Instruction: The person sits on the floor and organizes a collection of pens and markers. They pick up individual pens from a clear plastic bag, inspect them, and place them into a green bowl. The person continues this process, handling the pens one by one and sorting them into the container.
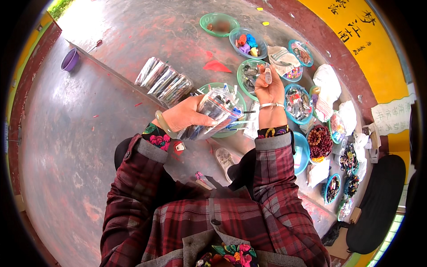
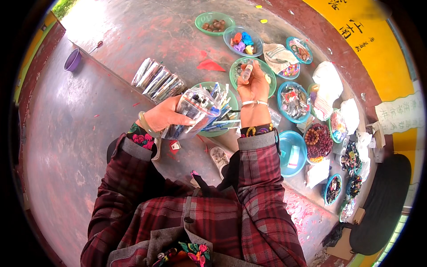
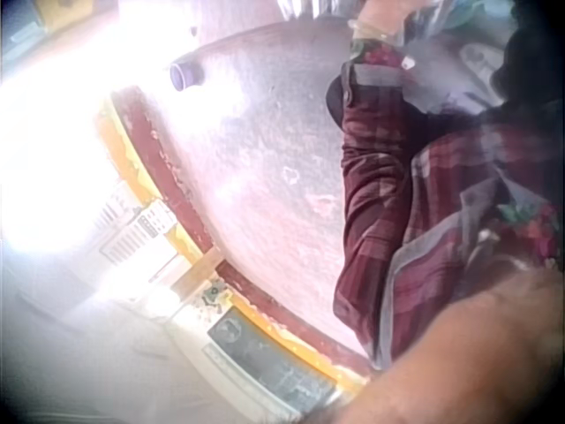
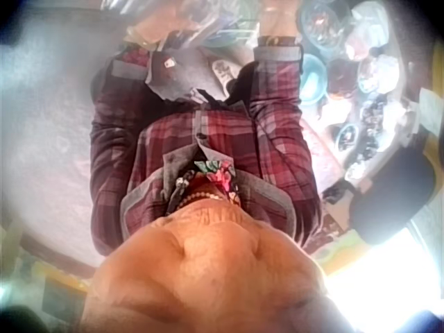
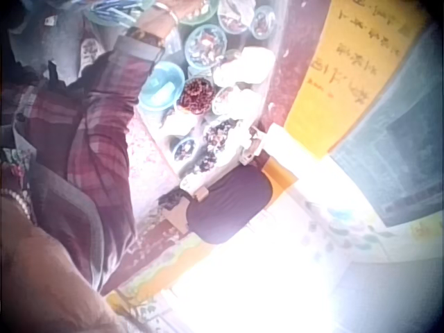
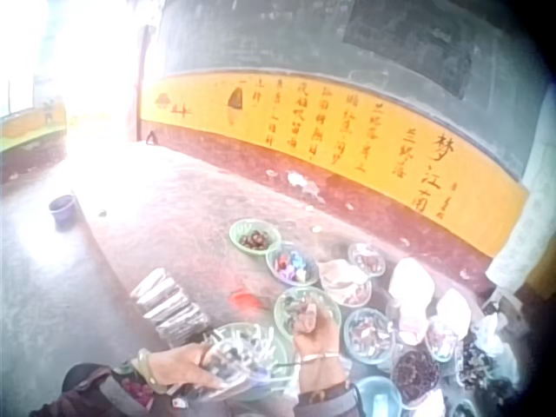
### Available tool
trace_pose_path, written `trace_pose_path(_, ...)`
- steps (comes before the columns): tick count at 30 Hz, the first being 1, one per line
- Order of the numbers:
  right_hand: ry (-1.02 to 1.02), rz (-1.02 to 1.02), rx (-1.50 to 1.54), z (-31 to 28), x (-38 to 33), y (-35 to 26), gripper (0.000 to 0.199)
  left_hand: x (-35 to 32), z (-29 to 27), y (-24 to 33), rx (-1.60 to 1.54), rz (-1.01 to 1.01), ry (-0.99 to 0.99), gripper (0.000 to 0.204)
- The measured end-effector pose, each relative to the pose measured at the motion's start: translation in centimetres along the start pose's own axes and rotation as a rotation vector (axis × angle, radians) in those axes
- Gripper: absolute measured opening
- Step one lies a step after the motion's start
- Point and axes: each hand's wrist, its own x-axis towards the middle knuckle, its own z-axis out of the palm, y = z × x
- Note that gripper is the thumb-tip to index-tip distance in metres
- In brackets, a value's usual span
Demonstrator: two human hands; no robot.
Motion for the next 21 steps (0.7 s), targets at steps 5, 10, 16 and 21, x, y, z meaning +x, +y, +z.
trace_pose_path(5,-0.084,0.126,0.153,-0.2,0.0,-0.5,0.02,0.2,0.1,0.1,0.001,-0.008,-0.011,0.051)
trace_pose_path(10,-0.187,0.119,0.197,0.6,-0.6,-0.4,0.018,0.3,-0.4,-0.5,0.005,-0.004,-0.01,0.05)
trace_pose_path(16,-0.261,0.03,0.121,1.4,-1.1,-0.3,0.024,0.3,-0.2,-0.4,-0.018,0.006,-0.005,0.05)
trace_pose_path(21,-0.27,-0.08,-0.044,2.6,-1.9,0.0,0.027,0.2,-0.2,-0.3,-0.003,0.001,0.007,0.051)
